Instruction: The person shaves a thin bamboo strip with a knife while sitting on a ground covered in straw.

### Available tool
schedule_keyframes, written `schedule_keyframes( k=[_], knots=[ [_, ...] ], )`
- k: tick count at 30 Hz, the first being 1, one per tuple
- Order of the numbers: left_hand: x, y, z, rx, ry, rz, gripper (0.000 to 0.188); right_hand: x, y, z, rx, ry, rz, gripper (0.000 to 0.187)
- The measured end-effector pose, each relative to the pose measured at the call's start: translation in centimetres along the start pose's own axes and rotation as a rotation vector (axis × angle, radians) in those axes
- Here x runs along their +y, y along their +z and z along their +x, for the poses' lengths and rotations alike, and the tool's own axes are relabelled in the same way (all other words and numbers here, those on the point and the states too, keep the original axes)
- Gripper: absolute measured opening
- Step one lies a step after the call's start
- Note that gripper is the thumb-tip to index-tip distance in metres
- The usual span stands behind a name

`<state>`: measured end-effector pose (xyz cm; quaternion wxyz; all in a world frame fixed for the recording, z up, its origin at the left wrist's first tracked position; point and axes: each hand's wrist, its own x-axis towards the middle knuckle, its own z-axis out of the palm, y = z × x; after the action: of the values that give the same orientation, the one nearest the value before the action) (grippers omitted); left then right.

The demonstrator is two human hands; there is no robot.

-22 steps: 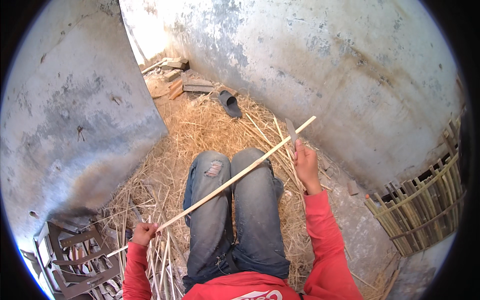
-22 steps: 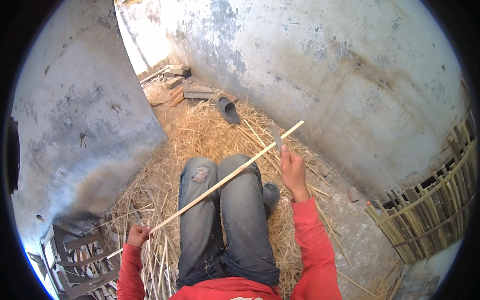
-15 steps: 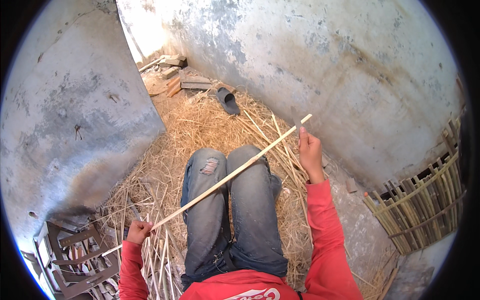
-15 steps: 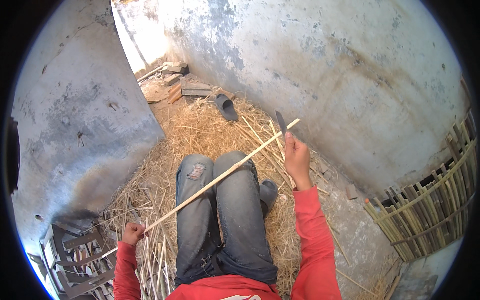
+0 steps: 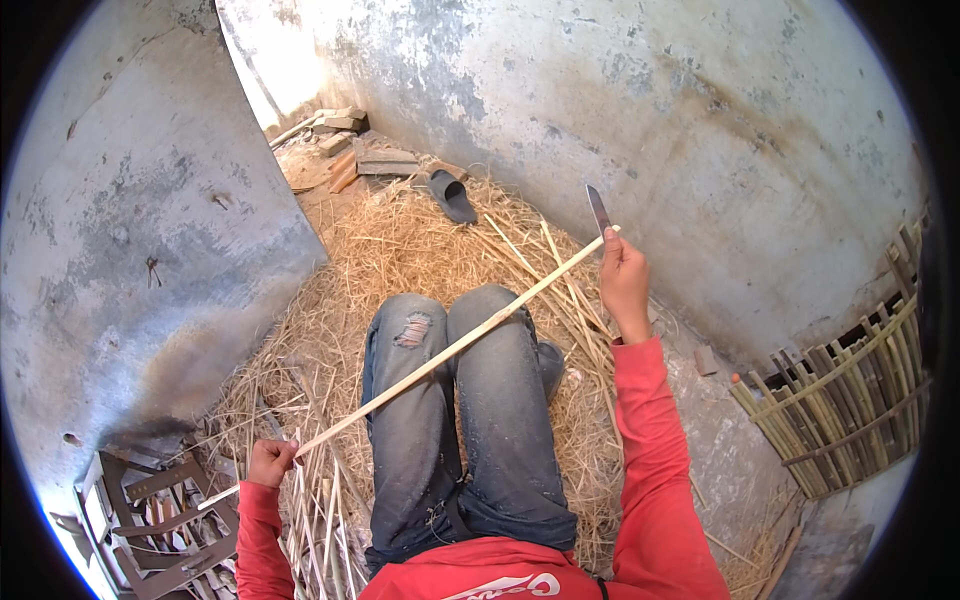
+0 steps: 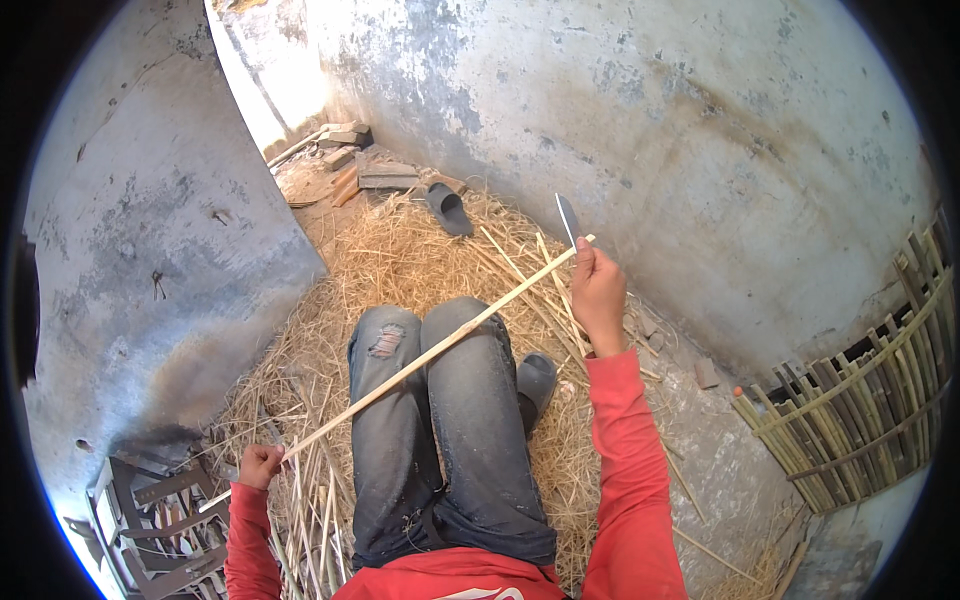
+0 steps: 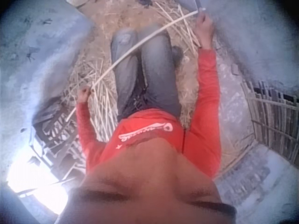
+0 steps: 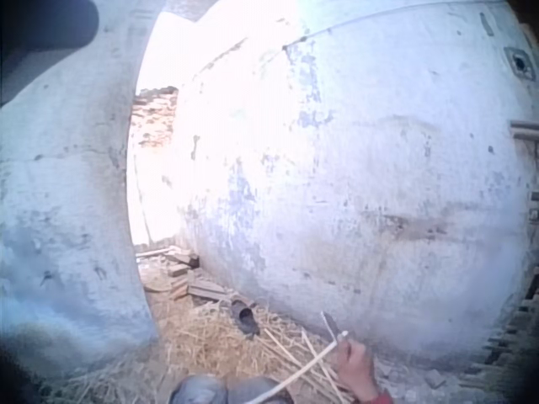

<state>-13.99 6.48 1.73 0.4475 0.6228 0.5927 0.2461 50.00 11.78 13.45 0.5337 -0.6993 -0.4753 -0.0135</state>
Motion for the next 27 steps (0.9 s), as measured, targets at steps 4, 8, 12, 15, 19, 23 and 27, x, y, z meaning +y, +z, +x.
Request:
schedule_keyframes(
  k=[4,8,12,15,19,23,27],
  knots=[
    [-0.7,-0.4,0.1,0.005,0.012,0.013,0.048,-0.4,-0.2,0.5,0.017,-0.009,-0.056,0.052],
    [-1.3,-0.3,0.1,0.042,0.037,0.063,0.049,-0.3,-0.2,0.6,0.064,-0.045,-0.112,0.049],
    [-0.8,0.3,0.1,0.108,0.113,0.092,0.047,0.3,-0.1,-0.6,0.04,-0.056,-0.171,0.047],
    [-1.0,-0.2,0.2,0.125,0.107,0.053,0.045,0.9,-0.1,-1.9,0.014,-0.048,-0.153,0.046],
    [-2.5,-1.4,1.1,0.129,0.114,0.123,0.046,0.9,-0.2,-2.3,-0.02,-0.047,-0.157,0.044],
    [0.9,0.6,0.8,0.093,0.124,0.181,0.047,-5.4,1.9,-9.2,-0.381,-0.174,0.042,0.039],
    [-0.5,1.0,1.0,0.111,0.173,0.139,0.047,-5.9,3.2,-11.5,-0.384,-0.159,-0.043,0.038]
  ],
)
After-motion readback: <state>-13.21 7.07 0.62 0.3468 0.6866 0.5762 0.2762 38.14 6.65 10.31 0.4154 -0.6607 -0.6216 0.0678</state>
